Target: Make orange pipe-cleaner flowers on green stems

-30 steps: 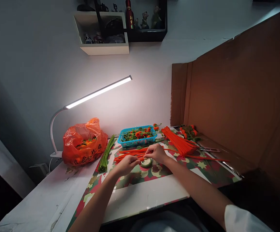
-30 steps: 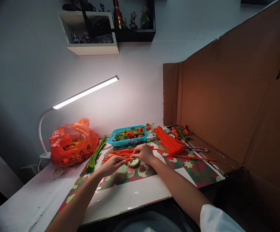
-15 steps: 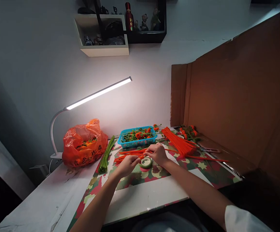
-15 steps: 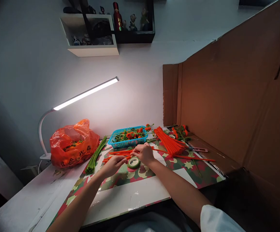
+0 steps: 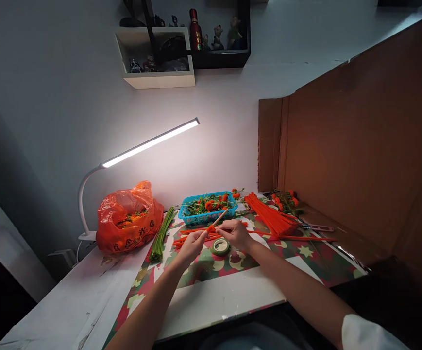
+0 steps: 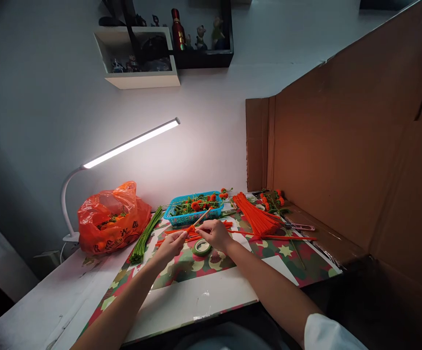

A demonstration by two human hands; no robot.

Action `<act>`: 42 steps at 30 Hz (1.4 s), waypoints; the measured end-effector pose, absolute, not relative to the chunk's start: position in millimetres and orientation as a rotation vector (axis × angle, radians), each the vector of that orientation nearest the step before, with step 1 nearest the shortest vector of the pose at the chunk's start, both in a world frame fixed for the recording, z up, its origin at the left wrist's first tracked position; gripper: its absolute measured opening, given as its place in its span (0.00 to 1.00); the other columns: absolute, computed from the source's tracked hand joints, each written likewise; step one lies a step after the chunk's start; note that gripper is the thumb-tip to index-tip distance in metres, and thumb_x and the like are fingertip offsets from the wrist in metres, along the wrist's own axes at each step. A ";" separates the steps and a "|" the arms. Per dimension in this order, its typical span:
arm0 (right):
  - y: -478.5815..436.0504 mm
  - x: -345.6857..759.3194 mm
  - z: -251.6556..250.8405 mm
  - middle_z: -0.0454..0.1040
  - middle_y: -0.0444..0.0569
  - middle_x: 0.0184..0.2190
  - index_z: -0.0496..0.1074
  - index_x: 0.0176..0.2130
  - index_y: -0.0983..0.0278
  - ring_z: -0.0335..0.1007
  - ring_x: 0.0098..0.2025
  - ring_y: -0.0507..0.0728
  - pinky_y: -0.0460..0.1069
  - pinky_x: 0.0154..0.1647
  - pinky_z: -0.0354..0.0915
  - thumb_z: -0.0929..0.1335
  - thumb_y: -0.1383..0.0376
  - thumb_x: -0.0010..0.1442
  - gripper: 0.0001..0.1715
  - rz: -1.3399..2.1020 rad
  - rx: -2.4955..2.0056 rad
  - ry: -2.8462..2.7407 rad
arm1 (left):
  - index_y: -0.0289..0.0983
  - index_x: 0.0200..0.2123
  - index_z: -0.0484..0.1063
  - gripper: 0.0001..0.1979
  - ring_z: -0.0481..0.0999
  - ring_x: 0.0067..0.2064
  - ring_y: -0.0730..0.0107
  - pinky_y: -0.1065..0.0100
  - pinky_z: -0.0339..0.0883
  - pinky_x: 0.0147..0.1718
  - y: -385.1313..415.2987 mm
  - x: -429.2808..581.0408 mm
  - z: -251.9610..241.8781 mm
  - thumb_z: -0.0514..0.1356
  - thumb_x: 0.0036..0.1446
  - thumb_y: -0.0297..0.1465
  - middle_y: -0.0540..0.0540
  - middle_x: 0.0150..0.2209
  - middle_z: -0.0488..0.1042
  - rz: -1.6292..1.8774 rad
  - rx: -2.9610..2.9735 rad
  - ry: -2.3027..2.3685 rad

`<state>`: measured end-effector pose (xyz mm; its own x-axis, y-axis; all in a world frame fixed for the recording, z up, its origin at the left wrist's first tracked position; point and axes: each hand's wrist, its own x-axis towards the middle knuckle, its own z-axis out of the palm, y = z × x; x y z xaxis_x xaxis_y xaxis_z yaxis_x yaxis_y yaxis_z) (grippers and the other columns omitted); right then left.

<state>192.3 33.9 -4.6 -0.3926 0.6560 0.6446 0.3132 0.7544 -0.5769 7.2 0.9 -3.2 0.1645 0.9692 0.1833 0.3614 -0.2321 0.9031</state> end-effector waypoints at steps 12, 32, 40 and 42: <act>49.7 201.3 -7.3 0.69 0.45 0.19 0.75 0.23 0.67 0.59 0.22 0.49 0.45 0.22 0.54 0.71 0.49 0.44 0.22 1.192 -0.725 -1.911 | 0.36 0.23 0.64 0.20 0.56 0.25 0.73 0.72 0.51 0.26 -10.2 6.8 2.2 0.48 0.58 0.44 0.51 0.21 0.59 1.048 2.133 1.236; 55.4 214.8 -9.9 0.68 0.42 0.16 0.74 0.20 0.67 0.57 0.19 0.47 0.44 0.20 0.47 0.75 0.51 0.38 0.21 0.641 -0.906 -2.265 | 0.36 0.20 0.65 0.20 0.51 0.21 0.75 0.72 0.44 0.22 -10.7 2.8 -4.9 0.50 0.58 0.42 0.54 0.18 0.55 0.568 2.375 1.269; 42.6 202.0 -7.1 0.73 0.41 0.19 0.72 0.18 0.64 0.65 0.23 0.48 0.47 0.33 0.50 0.72 0.56 0.49 0.17 0.071 -0.955 -2.145 | 0.35 0.24 0.68 0.23 0.62 0.26 0.70 0.71 0.52 0.27 -6.7 3.6 -2.2 0.44 0.58 0.44 0.50 0.23 0.65 0.597 2.280 1.440; 41.0 200.3 -8.0 0.74 0.42 0.21 0.72 0.19 0.64 0.66 0.25 0.49 0.47 0.34 0.49 0.71 0.56 0.51 0.17 0.017 -0.959 -2.105 | 0.35 0.24 0.67 0.23 0.61 0.27 0.70 0.71 0.52 0.28 -5.4 5.0 -4.3 0.43 0.58 0.45 0.51 0.23 0.64 0.627 2.239 1.443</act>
<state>200.3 41.0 -8.0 -0.3877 0.6378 0.6655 0.6270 0.7117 -0.3168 5.0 -5.4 -4.3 0.3656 0.9183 0.1521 0.7373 -0.3855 0.5547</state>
